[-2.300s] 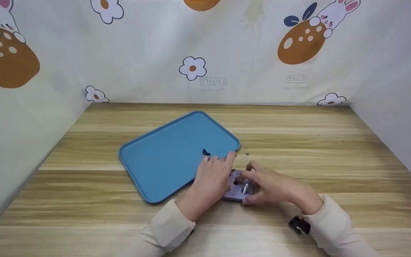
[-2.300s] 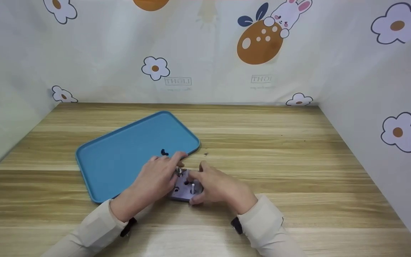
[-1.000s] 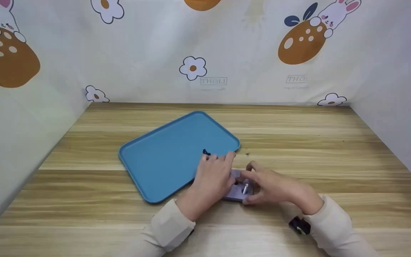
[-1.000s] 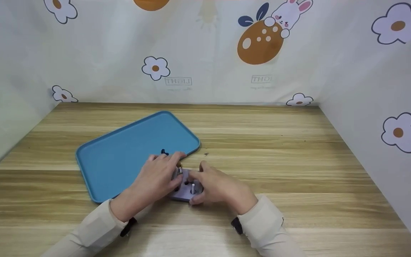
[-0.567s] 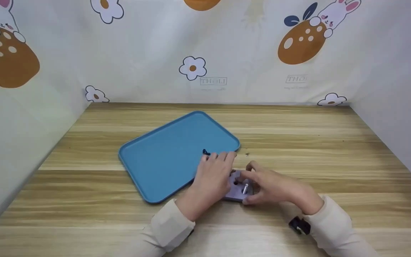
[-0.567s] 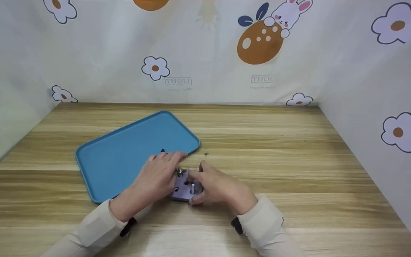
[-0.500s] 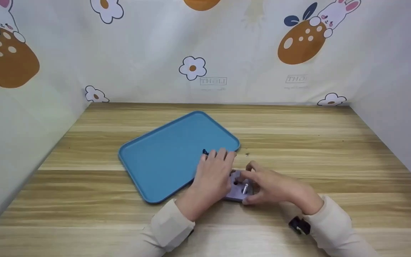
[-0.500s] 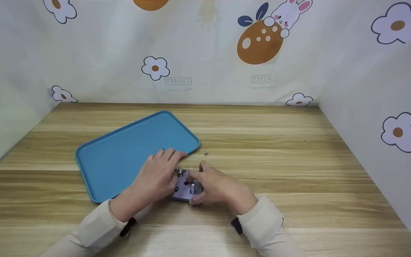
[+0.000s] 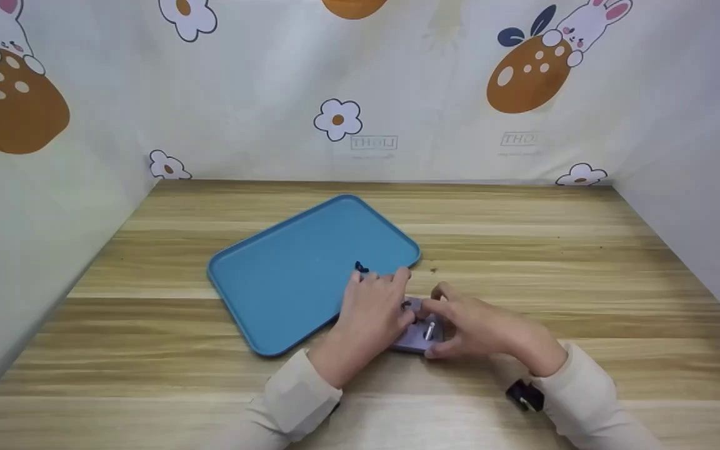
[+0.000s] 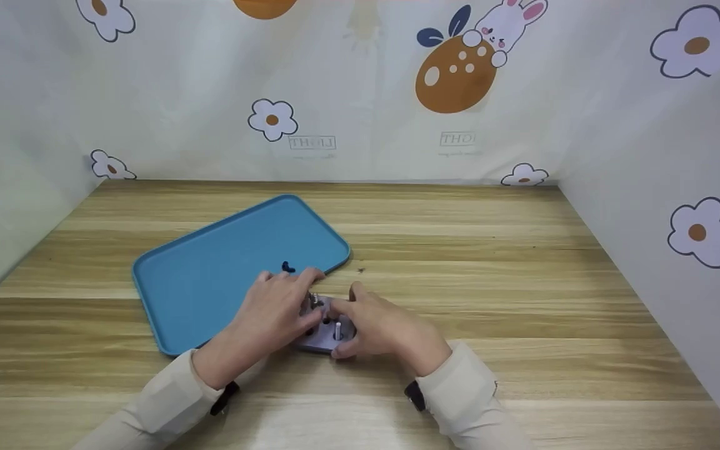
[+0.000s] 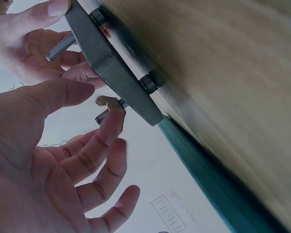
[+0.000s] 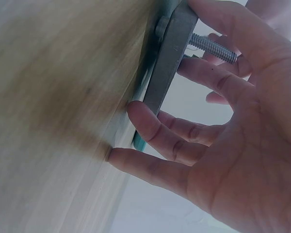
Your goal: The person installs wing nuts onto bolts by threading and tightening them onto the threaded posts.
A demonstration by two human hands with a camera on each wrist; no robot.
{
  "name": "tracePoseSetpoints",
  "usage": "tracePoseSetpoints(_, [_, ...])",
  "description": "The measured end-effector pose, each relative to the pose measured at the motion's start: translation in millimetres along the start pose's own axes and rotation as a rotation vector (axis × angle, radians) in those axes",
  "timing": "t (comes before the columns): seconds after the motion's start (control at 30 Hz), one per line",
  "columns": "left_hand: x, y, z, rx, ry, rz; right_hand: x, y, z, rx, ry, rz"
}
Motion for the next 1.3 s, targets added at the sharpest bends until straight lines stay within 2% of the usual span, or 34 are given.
tracePoseSetpoints(0.27, [-0.5, 0.6, -0.6, 0.003, -0.005, 0.005, -0.5, -0.4, -0.9, -0.017, 0.006, 0.015])
tracePoseSetpoints(0.5, [-2.7, -0.5, -3.7, -0.032, 0.020, 0.047, -0.3, -0.4, -0.7, -0.018, 0.013, 0.008])
tracePoseSetpoints(0.7, [-3.0, -0.3, -3.5, -0.033, 0.004, 0.060, -0.3, -0.3, -0.3, -0.022, 0.010, 0.017])
tracePoseSetpoints(1.03, [0.7, -1.1, -1.9, -0.038, -0.019, -0.047, 0.0, -0.9, -0.7, -0.011, 0.017, 0.008])
tracePoseSetpoints(1.3, [0.2, -2.6, -1.0, -0.024, -0.003, -0.027, -1.4, -0.6, -0.6, -0.023, 0.020, 0.021])
Point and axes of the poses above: each hand's wrist, its own y-axis towards the middle knuckle, its own x-axis out of the back of the hand, z = x × y, the point moved 6 cm from there along y, towards the middle knuckle, and after that the axes turned 15 degrees about -y, right-handed, at the moved point
